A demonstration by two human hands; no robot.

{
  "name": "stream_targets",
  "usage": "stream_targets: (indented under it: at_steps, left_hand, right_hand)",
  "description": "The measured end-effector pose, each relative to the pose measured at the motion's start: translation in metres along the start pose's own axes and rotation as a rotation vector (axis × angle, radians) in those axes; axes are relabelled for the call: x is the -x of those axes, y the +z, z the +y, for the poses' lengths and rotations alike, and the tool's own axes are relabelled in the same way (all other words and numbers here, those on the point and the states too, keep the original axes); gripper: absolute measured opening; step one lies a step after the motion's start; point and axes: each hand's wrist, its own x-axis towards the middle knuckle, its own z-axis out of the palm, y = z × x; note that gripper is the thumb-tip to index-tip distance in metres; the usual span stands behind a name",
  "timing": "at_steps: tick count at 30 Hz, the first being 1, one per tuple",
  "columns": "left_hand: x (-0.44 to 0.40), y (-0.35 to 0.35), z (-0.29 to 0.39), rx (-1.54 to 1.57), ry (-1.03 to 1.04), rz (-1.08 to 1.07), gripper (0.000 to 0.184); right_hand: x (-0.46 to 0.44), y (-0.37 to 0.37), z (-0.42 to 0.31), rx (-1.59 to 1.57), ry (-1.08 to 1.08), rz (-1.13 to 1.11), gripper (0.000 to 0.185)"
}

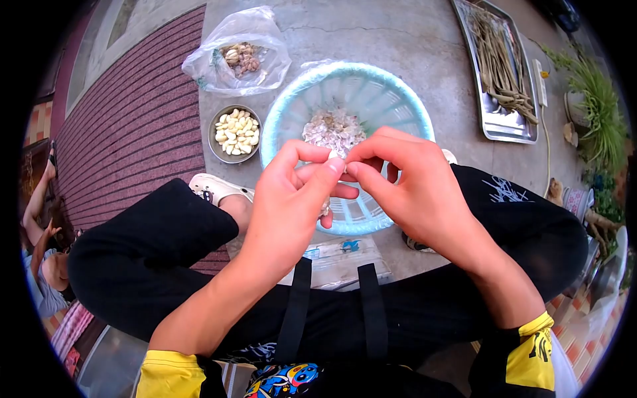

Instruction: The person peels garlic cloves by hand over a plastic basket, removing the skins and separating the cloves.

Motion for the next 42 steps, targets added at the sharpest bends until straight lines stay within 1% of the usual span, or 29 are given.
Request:
stream_targets:
  at_steps: [2,4,6,7,8,9,10,12,14,15,16,18,19,21,22,24,26,28,29,30,31,32,34,35,37,38,40,41,42]
  left_hand:
    - [0.000,0.000,-0.001,-0.037,0.021,-0.003,0.016]
    - [0.001,-0.001,-0.002,-0.074,0.041,-0.009,0.016]
    - [0.002,-0.002,-0.003,-0.168,0.115,-0.029,0.015]
    - [0.001,-0.002,-0.002,-0.171,0.111,-0.033,0.015]
    - [0.000,-0.002,-0.001,-0.085,0.077,-0.046,0.015]
    - [-0.002,-0.003,0.000,0.002,0.044,-0.059,0.016]
    - [-0.003,-0.004,0.000,0.001,0.043,-0.062,0.016]
    - [-0.005,-0.007,-0.001,0.106,-0.021,-0.133,0.020]
    - [-0.003,0.000,0.004,0.098,-0.045,-0.114,0.021]
    - [-0.002,0.002,0.006,0.090,-0.069,-0.094,0.021]
    - [-0.002,0.002,0.006,0.091,-0.071,-0.093,0.021]
    - [-0.003,0.001,0.006,0.149,-0.101,-0.066,0.023]
    - [-0.004,0.001,0.007,0.152,-0.103,-0.064,0.023]
    - [-0.004,0.000,0.008,0.141,-0.113,-0.040,0.020]
    - [-0.003,-0.001,0.007,0.144,-0.114,-0.036,0.020]
    - [-0.002,0.000,0.003,0.169,-0.093,-0.080,0.016]
    - [0.001,0.003,0.004,0.182,-0.079,-0.094,0.015]
    - [0.003,0.002,0.003,0.195,-0.066,-0.102,0.014]
    - [0.003,0.001,0.002,0.184,-0.003,-0.130,0.014]
    - [0.003,0.000,0.001,0.172,0.061,-0.158,0.014]
    - [0.004,0.000,0.000,0.173,0.063,-0.156,0.014]
    - [0.005,0.001,-0.001,0.146,0.094,-0.151,0.015]
    - [0.005,0.001,-0.002,0.119,0.123,-0.146,0.016]
    - [0.005,0.001,-0.003,0.108,0.133,-0.143,0.016]
    - [0.005,0.002,-0.003,0.096,0.142,-0.141,0.017]
    - [0.005,0.002,-0.003,0.073,0.153,-0.131,0.017]
    - [0.005,0.003,-0.003,0.047,0.160,-0.121,0.017]
    - [0.004,0.002,-0.002,0.051,0.157,-0.120,0.016]
    - [0.003,0.002,-0.001,0.054,0.155,-0.120,0.016]
  right_hand:
    - [0.001,0.001,0.002,0.065,-0.106,0.039,0.008]
    - [0.003,0.000,0.001,0.101,-0.126,0.035,0.008]
    - [0.003,-0.001,-0.001,0.138,-0.147,0.033,0.008]
    - [0.003,-0.001,-0.002,0.068,-0.122,0.040,0.008]
    - [0.002,0.000,-0.003,-0.001,-0.097,0.046,0.008]
    - [0.001,0.000,-0.003,0.000,-0.095,0.050,0.008]
    - [0.000,0.000,-0.002,0.013,-0.084,0.089,0.009]
    - [-0.002,-0.003,0.000,0.029,-0.071,0.128,0.010]
    - [-0.003,-0.008,0.002,0.040,0.054,0.122,0.011]
    - [-0.003,-0.010,0.001,0.044,0.104,0.069,0.014]
    - [-0.003,-0.010,0.002,0.044,0.106,0.068,0.014]
    - [-0.001,-0.008,0.004,0.125,0.159,0.009,0.023]
    - [-0.001,-0.009,0.001,0.125,0.161,0.006,0.023]
    - [-0.002,-0.012,-0.009,-0.026,0.229,-0.085,0.032]
    - [-0.001,-0.008,-0.008,-0.026,0.229,-0.089,0.032]
    - [0.000,0.002,-0.006,-0.052,0.055,-0.087,0.035]
    - [-0.001,0.005,-0.007,-0.035,0.033,-0.084,0.033]
    - [0.001,0.011,-0.003,-0.074,0.030,0.001,0.036]
    - [0.000,0.014,-0.003,-0.074,0.028,-0.004,0.036]
    - [0.001,0.017,-0.002,-0.282,0.116,-0.007,0.039]
    - [0.001,0.018,-0.003,-0.489,0.204,-0.009,0.042]
    - [0.001,0.018,-0.004,-0.488,0.203,-0.010,0.042]
    - [0.001,0.016,-0.007,-0.676,0.332,-0.038,0.049]
    - [0.001,0.016,-0.005,-0.676,0.333,-0.039,0.049]
    - [-0.002,0.013,0.002,-0.791,0.515,-0.127,0.050]
    - [-0.002,0.013,0.004,-0.792,0.515,-0.127,0.050]
    - [0.000,0.012,0.008,-0.994,0.562,-0.213,0.050]
    - [0.000,0.010,0.011,-0.995,0.564,-0.212,0.050]
    - [0.000,0.008,0.014,-1.084,0.546,-0.278,0.049]
